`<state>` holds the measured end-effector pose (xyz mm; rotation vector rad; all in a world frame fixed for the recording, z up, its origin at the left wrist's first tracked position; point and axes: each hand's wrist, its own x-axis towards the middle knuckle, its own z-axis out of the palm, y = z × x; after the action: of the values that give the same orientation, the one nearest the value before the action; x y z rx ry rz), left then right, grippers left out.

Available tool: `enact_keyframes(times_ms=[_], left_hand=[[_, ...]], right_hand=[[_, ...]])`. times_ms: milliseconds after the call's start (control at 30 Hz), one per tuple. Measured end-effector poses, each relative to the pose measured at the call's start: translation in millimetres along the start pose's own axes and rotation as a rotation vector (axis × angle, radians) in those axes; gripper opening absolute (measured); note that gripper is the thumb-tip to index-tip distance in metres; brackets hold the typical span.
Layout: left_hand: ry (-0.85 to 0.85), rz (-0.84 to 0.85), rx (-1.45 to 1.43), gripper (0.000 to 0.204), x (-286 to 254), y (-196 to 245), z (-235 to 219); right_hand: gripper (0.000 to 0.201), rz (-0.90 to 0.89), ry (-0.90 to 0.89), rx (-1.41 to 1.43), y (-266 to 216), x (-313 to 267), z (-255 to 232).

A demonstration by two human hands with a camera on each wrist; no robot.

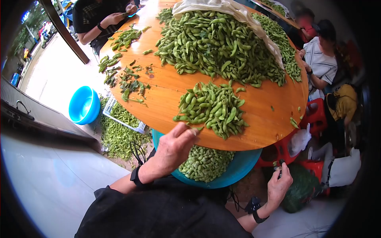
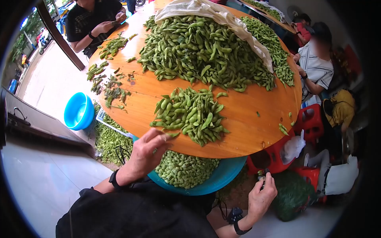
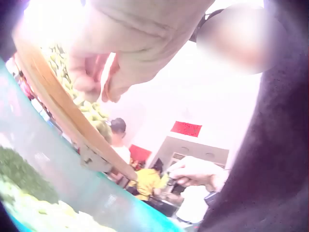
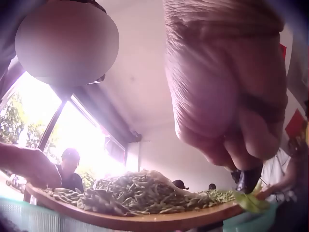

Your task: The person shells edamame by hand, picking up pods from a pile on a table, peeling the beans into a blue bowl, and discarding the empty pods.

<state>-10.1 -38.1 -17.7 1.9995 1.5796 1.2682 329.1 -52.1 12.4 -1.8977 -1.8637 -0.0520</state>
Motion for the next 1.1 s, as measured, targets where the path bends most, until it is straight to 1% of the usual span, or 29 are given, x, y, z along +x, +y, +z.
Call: enact_keyframes(times_ms=[33, 67, 100, 133, 167, 200, 267, 300, 367, 400, 433, 467, 500, 533, 567, 633, 667, 700, 767, 800, 833, 900, 933, 1000, 1033, 1100], left_hand=[[0.039, -0.006, 0.101, 0.021, 1, -8, 0], [0.013, 0.005, 0.174, 0.024, -1, -19, 5], [0.012, 0.009, 0.176, 0.024, 0, -18, 5], [0.003, 0.004, 0.215, 0.024, 2, -17, 7], [-0.007, -0.001, 0.251, 0.024, 3, -15, 9], [-0.011, 0.005, 0.248, 0.024, 3, -13, 9], [-0.001, -0.055, -0.015, 0.021, 3, -10, 9], [-0.009, -0.049, -0.02, 0.021, 3, -8, 8], [-0.224, -0.266, -0.479, 0.017, -2, -4, 6], [-0.231, -0.275, -0.597, 0.015, -7, -4, 13], [-0.236, -0.273, -0.599, 0.015, -7, -1, 17], [-0.21, -0.205, -0.482, 0.016, -7, 2, 20], [-0.183, -0.137, -0.364, 0.016, -6, 4, 23], [-0.155, -0.105, -0.312, 0.018, -6, 6, 26], [-0.158, -0.109, -0.315, 0.018, -6, 6, 26], [-0.071, -0.01, -0.236, 0.018, -3, 9, 22], [-0.191, -0.118, -0.328, 0.014, -4, 13, 13], [-0.203, -0.128, -0.332, 0.014, -7, 10, 13], [-0.454, 0.036, -0.472, 0.013, -12, 6, 17], [-0.588, 0.072, -0.447, 0.012, -11, 7, 20], [-0.723, 0.098, -0.289, 0.013, -17, 3, 28], [-0.836, 0.116, -0.157, 0.016, -18, 3, 44], [-0.842, 0.119, -0.156, 0.016, -19, 3, 54], [-0.915, 0.181, 0.042, 0.015, -23, 6, 74], [-0.919, 0.187, 0.043, 0.015, -25, 9, 81], [-1.039, 0.233, 0.282, 0.02, -29, 15, 95]], right_hand=[[0.025, -0.004, 0.001, 0.005, -2, 0, 2], [0.026, 0.03, -0.005, 0.088, -8, -1, 5], [0.026, 0.066, -0.01, 0.17, -18, -1, 8], [0.024, 0.036, 0.001, 0.257, -30, 0, 15], [0.022, -0.054, -0.003, 0.286, -38, 1, 22], [0.021, -0.057, -0.072, 0.378, -47, 0, 30], [0.019, -0.04, -0.228, 0.597, -72, -1, 42], [0.018, -0.019, -0.317, 0.724, -84, -1, 46], [0.017, 0.071, -0.525, 1.003, -103, -2, 55], [0.018, 0.182, -0.619, 1.173, -111, -2, 59], [0.019, 0.296, -0.712, 1.342, -117, -2, 62], [0.021, 0.328, -0.756, 1.363, -119, 0, 68], [0.021, 0.332, -0.754, 1.362, -122, 0, 72], [0.02, 0.361, -0.704, 1.407, -125, 1, 76], [0.019, 0.391, -0.656, 1.45, -125, -1, 79], [0.019, 0.29, -0.588, 1.305, -116, -1, 78], [0.019, 0.315, -0.538, 1.312, -111, -1, 72], [0.018, 0.34, -0.487, 1.316, -108, 0, 62], [0.019, 0.365, -0.41, 1.32, -92, -1, 48], [0.02, 0.369, -0.376, 1.318, -80, -3, 45], [0.021, 0.369, -0.343, 1.317, -71, -4, 43], [0.021, 0.409, -0.259, 1.281, -62, -6, 37], [0.022, 0.42, -0.239, 1.266, -54, -9, 37], [0.021, 0.439, -0.244, 1.268, -50, -11, 35], [0.021, 0.453, -0.254, 1.27, -48, -12, 34], [0.02, 0.45, -0.256, 1.298, -45, -16, 38]])
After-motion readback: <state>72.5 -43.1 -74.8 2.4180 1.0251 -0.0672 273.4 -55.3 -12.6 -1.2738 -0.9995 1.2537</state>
